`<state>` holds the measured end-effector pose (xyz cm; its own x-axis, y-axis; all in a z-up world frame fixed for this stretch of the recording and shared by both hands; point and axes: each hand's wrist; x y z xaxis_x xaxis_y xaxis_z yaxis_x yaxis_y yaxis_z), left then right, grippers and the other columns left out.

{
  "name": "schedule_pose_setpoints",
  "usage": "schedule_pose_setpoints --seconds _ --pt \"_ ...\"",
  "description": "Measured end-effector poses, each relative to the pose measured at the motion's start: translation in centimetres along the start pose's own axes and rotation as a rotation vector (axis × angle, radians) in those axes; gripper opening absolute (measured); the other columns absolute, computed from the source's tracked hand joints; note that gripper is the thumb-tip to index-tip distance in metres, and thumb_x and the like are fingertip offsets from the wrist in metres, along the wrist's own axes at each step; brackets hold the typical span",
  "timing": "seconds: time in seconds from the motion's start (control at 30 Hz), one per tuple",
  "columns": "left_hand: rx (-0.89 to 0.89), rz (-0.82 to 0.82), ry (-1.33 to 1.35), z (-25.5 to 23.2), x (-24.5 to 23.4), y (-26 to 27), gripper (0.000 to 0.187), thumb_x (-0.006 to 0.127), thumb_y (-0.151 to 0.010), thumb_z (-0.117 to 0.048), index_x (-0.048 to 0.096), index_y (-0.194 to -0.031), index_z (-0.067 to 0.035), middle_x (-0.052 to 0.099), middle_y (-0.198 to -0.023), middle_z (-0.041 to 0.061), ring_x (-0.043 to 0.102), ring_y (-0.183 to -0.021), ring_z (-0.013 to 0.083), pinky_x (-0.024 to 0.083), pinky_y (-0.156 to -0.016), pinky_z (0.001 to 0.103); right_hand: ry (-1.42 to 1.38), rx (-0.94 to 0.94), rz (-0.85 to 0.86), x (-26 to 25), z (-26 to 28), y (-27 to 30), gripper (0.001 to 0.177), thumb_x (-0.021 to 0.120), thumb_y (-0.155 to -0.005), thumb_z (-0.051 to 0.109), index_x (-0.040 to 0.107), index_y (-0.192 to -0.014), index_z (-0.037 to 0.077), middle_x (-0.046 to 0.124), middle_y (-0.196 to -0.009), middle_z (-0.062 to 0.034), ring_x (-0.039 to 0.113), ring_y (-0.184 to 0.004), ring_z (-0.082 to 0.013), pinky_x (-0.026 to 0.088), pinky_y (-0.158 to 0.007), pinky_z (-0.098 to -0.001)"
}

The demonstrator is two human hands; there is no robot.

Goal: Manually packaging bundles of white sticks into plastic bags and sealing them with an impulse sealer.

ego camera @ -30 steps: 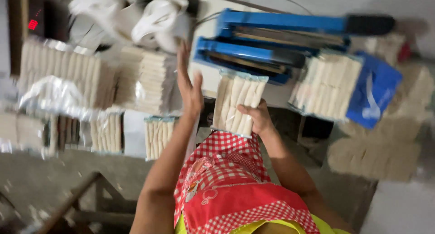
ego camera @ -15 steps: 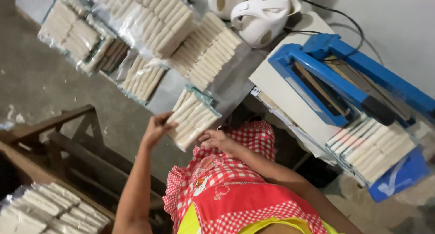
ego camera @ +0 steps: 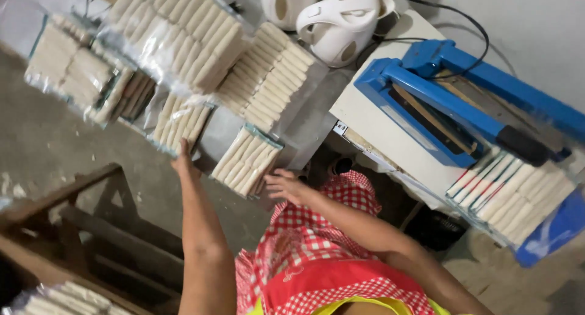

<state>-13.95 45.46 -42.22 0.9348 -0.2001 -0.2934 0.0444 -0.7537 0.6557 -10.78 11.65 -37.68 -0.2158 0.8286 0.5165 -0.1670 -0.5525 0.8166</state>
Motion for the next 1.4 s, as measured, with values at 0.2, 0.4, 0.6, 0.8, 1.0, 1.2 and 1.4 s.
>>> schedule_pose_setpoints --seconds 0.2,0.4,0.6,0.8,1.0,1.2,1.4 --pt "-0.035 -0.109 0.305 -0.2 -1.7 -1.3 0.045 0.096 -0.079 -0.011 0.069 -0.108 0.01 0.062 -0.102 0.027 0.065 -0.078 0.0346 0.055 -0.067 0.05 -0.039 -0.051 0.058 5.7 1.6 -3.5 0.109 0.076 -0.092 0.044 0.004 -0.154 -0.009 0.018 -0.154 -0.0472 0.029 -0.142 -0.0624 0.033 -0.115 -0.0639" --pt "0.488 -0.349 0.219 -4.8 -6.3 -0.6 0.072 0.103 -0.066 0.001 0.058 -0.122 0.004 0.062 -0.099 0.017 0.068 -0.06 0.0196 0.062 -0.059 0.034 0.169 -0.132 0.182 4.0 0.1 -8.2 0.12 0.084 -0.084 0.062 0.013 -0.165 0.008 0.036 -0.161 -0.0192 0.033 -0.147 -0.0497 0.0 -0.113 -0.0781" --pt "1.384 -0.273 -0.912 -12.6 -14.2 4.5 0.022 0.075 -0.098 -0.002 0.064 -0.084 -0.013 0.052 -0.066 -0.006 0.032 -0.054 0.0073 0.03 -0.068 0.017 0.392 -0.42 0.274 0.4 0.3 -4.8 0.091 0.083 -0.092 0.028 0.03 -0.157 -0.007 0.054 -0.14 -0.0358 0.052 -0.13 -0.0502 0.048 -0.104 -0.06" --pt "1.565 0.371 -0.838 -17.3 -12.1 24.6 0.023 0.099 -0.088 -0.009 0.085 -0.106 -0.011 0.079 -0.101 -0.004 0.07 -0.079 0.0061 0.051 -0.068 0.021 0.937 -1.14 0.237 6.4 12.8 10.2 0.115 0.082 -0.079 0.049 0.013 -0.162 0.009 0.023 -0.169 -0.0195 0.026 -0.156 -0.0298 0.027 -0.131 -0.0372" --pt "1.199 1.328 -0.504 -12.3 1.4 36.0 0.034 0.084 -0.077 -0.005 0.083 -0.109 -0.016 0.081 -0.088 0.008 0.078 -0.084 0.0318 0.06 -0.077 0.042 0.421 -1.197 0.07 5.0 17.3 27.0 0.081 0.099 -0.061 0.013 0.066 -0.134 0.001 0.077 -0.114 -0.0178 0.071 -0.11 -0.027 0.056 -0.099 -0.0432" --pt "1.006 1.612 -0.494 -8.0 16.5 46.2 0.025 0.094 -0.071 -0.026 0.084 -0.093 -0.021 0.081 -0.086 0.0 0.079 -0.087 0.024 0.06 -0.081 0.033 0.424 -1.486 -0.62 -7.4 17.3 30.3 0.045 0.098 -0.062 0.005 0.08 -0.102 -0.001 0.079 -0.093 -0.0173 0.078 -0.092 -0.0253 0.061 -0.083 -0.035" --pt "1.378 1.588 -0.243 -0.8 21.5 48.3 0.017 0.082 -0.086 -0.004 0.084 -0.094 -0.019 0.081 -0.087 -0.002 0.078 -0.081 0.0195 0.06 -0.08 0.028 0.424 -1.694 -0.954 -14.8 14.8 26.5 0.048 0.095 -0.07 0.006 0.079 -0.114 -0.003 0.079 -0.097 -0.0182 0.076 -0.094 -0.0276 0.061 -0.081 -0.0383"
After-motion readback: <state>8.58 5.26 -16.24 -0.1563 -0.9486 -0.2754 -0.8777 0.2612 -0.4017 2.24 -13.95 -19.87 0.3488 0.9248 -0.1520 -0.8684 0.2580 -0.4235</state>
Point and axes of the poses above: each hand's wrist, its own y-axis away from the middle knuckle, its own x-axis out of the palm, z = x × y
